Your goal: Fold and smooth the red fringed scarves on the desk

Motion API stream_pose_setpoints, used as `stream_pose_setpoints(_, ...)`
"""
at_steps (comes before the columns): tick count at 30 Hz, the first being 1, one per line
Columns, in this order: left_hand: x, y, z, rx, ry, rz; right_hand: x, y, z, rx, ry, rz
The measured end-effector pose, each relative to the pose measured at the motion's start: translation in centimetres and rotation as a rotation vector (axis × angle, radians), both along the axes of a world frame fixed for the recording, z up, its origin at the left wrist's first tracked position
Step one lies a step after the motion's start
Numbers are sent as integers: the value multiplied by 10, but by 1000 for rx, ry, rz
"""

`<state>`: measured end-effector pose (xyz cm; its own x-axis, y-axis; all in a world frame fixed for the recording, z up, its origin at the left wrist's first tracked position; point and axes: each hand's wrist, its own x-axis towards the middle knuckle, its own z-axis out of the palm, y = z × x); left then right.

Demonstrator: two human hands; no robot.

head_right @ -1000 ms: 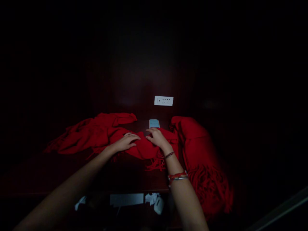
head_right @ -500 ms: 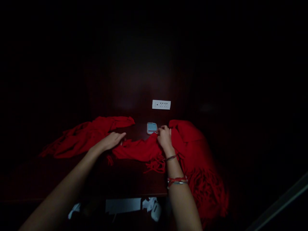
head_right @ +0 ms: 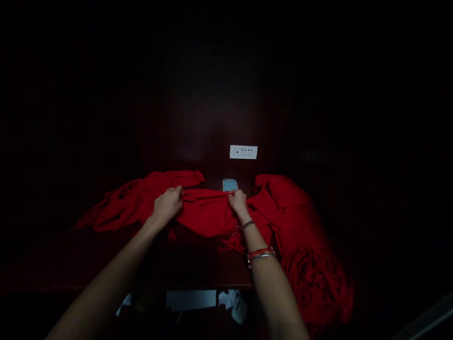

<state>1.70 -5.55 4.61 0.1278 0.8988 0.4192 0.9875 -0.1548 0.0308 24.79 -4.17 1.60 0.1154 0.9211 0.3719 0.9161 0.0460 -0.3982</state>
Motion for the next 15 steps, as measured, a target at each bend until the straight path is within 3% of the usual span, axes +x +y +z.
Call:
stream_pose_setpoints(3, -11, 5, 5, 100, -143, 171, 38, -10, 10, 45, 63, -315)
stream_pose_setpoints(6, -4, 6, -1, 41, -106, 89, 43, -19, 15, 143, 66, -399)
stream_pose_setpoints(8, 7, 5, -8, 1, -47, -43, 25, -20, 15, 264, 8, -231)
stream_pose_setpoints(10, 17, 6, -17, -8, -19, -135, -1, -15, 10, 310, -85, 63)
stream_pose_setpoints(13, 25, 10, -29, -58, -21, -129, -37, -6, -4, 144, -168, 291)
stream_pose_setpoints(15, 25, 15, -34, -128, -9, -127, -52, -2, -14, 7, -183, 298)
